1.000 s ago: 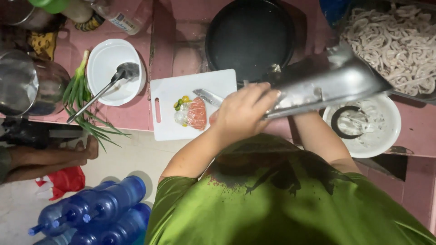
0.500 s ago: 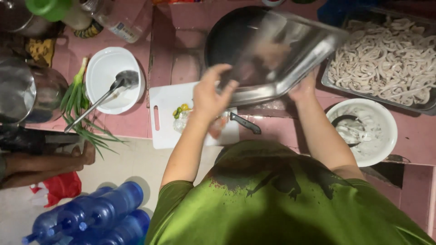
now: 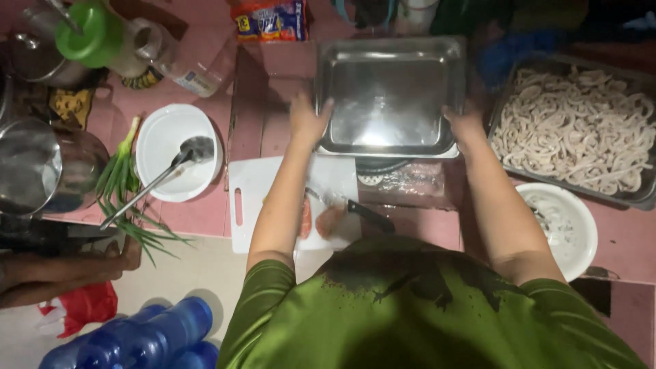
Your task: Washing and squeezing noodles in a metal tray under running water to prepare them.
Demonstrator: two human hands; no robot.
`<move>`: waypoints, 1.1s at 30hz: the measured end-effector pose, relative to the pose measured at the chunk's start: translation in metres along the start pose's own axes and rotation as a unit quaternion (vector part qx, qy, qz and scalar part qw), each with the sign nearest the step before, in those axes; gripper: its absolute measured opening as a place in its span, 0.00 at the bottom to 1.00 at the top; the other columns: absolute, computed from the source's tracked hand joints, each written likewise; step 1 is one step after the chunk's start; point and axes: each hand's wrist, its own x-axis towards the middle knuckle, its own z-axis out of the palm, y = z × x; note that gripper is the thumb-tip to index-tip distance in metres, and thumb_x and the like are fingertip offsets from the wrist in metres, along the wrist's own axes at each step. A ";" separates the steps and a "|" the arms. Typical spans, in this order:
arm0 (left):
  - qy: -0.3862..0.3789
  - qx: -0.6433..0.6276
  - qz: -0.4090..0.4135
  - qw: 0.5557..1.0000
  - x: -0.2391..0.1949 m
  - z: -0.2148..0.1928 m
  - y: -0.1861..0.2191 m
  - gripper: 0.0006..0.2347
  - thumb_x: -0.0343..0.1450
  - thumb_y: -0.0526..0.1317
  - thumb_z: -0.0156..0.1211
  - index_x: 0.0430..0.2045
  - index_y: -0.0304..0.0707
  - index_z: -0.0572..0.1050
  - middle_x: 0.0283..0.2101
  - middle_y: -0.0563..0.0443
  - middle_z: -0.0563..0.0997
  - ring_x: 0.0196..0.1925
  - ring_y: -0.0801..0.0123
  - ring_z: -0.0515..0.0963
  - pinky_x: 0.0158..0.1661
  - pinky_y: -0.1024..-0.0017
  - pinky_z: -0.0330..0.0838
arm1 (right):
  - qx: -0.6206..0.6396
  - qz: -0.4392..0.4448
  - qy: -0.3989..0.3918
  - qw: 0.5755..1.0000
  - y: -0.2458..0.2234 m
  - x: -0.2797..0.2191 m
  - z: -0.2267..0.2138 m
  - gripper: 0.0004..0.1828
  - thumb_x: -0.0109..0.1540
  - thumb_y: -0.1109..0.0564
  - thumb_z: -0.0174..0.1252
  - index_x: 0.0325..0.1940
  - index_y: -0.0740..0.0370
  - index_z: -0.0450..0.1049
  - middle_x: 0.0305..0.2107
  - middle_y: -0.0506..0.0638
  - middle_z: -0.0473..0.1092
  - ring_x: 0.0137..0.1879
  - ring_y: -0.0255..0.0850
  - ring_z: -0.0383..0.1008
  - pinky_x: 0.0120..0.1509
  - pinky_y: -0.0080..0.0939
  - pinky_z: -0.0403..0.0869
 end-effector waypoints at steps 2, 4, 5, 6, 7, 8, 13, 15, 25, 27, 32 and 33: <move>0.128 -0.086 0.207 0.966 0.001 -0.027 0.050 0.30 0.67 0.52 0.55 0.60 0.36 0.55 0.59 0.38 0.65 0.61 0.46 0.66 0.56 0.54 0.64 | -0.026 0.000 0.021 0.999 0.006 0.013 0.007 0.28 0.57 0.48 0.59 0.60 0.55 0.64 0.50 0.51 0.69 0.54 0.44 0.70 0.56 0.38 0.69; 0.080 -0.136 0.210 0.965 0.016 -0.040 0.093 0.18 0.66 0.46 0.48 0.48 0.38 0.67 0.51 0.41 0.73 0.54 0.52 0.73 0.50 0.60 0.67 | -0.108 -0.025 0.012 0.994 0.003 0.021 0.008 0.27 0.57 0.47 0.57 0.58 0.56 0.65 0.48 0.52 0.70 0.53 0.46 0.70 0.54 0.41 0.67; 0.032 -0.185 0.214 0.958 0.024 -0.046 0.114 0.16 0.65 0.39 0.41 0.36 0.40 0.79 0.44 0.45 0.81 0.46 0.59 0.79 0.44 0.67 0.70 | -0.186 -0.052 0.004 0.981 0.001 0.025 0.010 0.26 0.56 0.45 0.55 0.56 0.57 0.65 0.46 0.54 0.70 0.52 0.49 0.70 0.52 0.45 0.65; 0.032 -0.185 0.213 0.959 0.037 -0.030 0.110 0.16 0.65 0.39 0.41 0.36 0.40 0.79 0.44 0.45 0.81 0.46 0.59 0.79 0.44 0.67 0.70 | -0.187 -0.051 0.003 0.981 -0.003 0.017 0.013 0.26 0.56 0.45 0.55 0.56 0.57 0.65 0.46 0.54 0.70 0.52 0.49 0.70 0.52 0.45 0.65; 0.003 -0.134 0.201 0.970 0.053 -0.016 0.108 0.14 0.67 0.41 0.43 0.41 0.51 0.76 0.48 0.51 0.79 0.49 0.60 0.78 0.46 0.67 0.69 | -0.113 0.005 -0.014 0.994 -0.009 0.011 0.017 0.27 0.57 0.48 0.56 0.58 0.56 0.64 0.47 0.53 0.70 0.52 0.47 0.71 0.53 0.41 0.67; -0.025 -0.082 0.189 0.978 0.069 -0.002 0.106 0.13 0.70 0.42 0.45 0.46 0.62 0.74 0.52 0.56 0.77 0.51 0.61 0.78 0.49 0.67 0.68 | -0.037 0.061 -0.031 0.997 -0.016 0.005 0.020 0.27 0.58 0.50 0.57 0.60 0.56 0.62 0.48 0.52 0.70 0.52 0.45 0.71 0.53 0.38 0.69; 0.064 0.161 0.294 0.940 0.136 0.072 0.090 0.21 0.64 0.32 0.51 0.53 0.38 0.64 0.59 0.40 0.61 0.62 0.49 0.61 0.54 0.61 0.67 | -0.055 0.105 -0.013 0.993 -0.009 0.011 0.020 0.29 0.57 0.52 0.55 0.61 0.59 0.61 0.47 0.54 0.70 0.51 0.46 0.71 0.51 0.39 0.69; 0.028 0.297 0.261 0.918 0.113 0.048 0.119 0.17 0.65 0.32 0.51 0.48 0.45 0.70 0.56 0.47 0.60 0.59 0.50 0.58 0.48 0.63 0.72 | -0.054 0.115 -0.021 0.992 -0.023 0.001 0.018 0.28 0.57 0.53 0.56 0.60 0.60 0.62 0.47 0.54 0.70 0.51 0.47 0.72 0.52 0.39 0.70; -0.050 0.273 -0.004 0.961 0.105 0.036 0.115 0.38 0.64 0.40 0.61 0.65 0.59 0.42 0.67 0.43 0.48 0.69 0.47 0.45 0.57 0.58 0.63 | -0.072 0.095 -0.016 0.993 -0.012 0.007 0.019 0.30 0.54 0.50 0.55 0.60 0.58 0.63 0.47 0.52 0.70 0.50 0.46 0.71 0.50 0.40 0.68; -0.027 0.237 0.012 0.971 0.115 0.035 0.101 0.42 0.63 0.42 0.63 0.65 0.59 0.37 0.64 0.39 0.55 0.68 0.51 0.50 0.57 0.61 0.64 | -0.068 0.090 -0.009 0.994 -0.020 0.001 0.018 0.29 0.53 0.49 0.56 0.58 0.57 0.65 0.44 0.51 0.72 0.48 0.44 0.73 0.48 0.38 0.68; -0.042 0.135 0.097 0.985 0.090 0.010 0.082 0.36 0.67 0.35 0.56 0.65 0.65 0.40 0.65 0.39 0.53 0.65 0.46 0.60 0.48 0.50 0.70 | -0.143 0.128 0.000 0.981 -0.027 -0.005 0.018 0.34 0.54 0.46 0.53 0.64 0.56 0.59 0.51 0.53 0.67 0.52 0.48 0.69 0.49 0.44 0.67; -0.040 0.135 0.097 0.985 0.087 0.010 0.072 0.36 0.67 0.35 0.56 0.65 0.65 0.40 0.65 0.39 0.53 0.65 0.46 0.60 0.48 0.50 0.70 | -0.144 0.126 0.000 0.982 -0.028 -0.006 0.018 0.34 0.54 0.46 0.53 0.64 0.56 0.59 0.51 0.53 0.67 0.52 0.48 0.69 0.49 0.44 0.67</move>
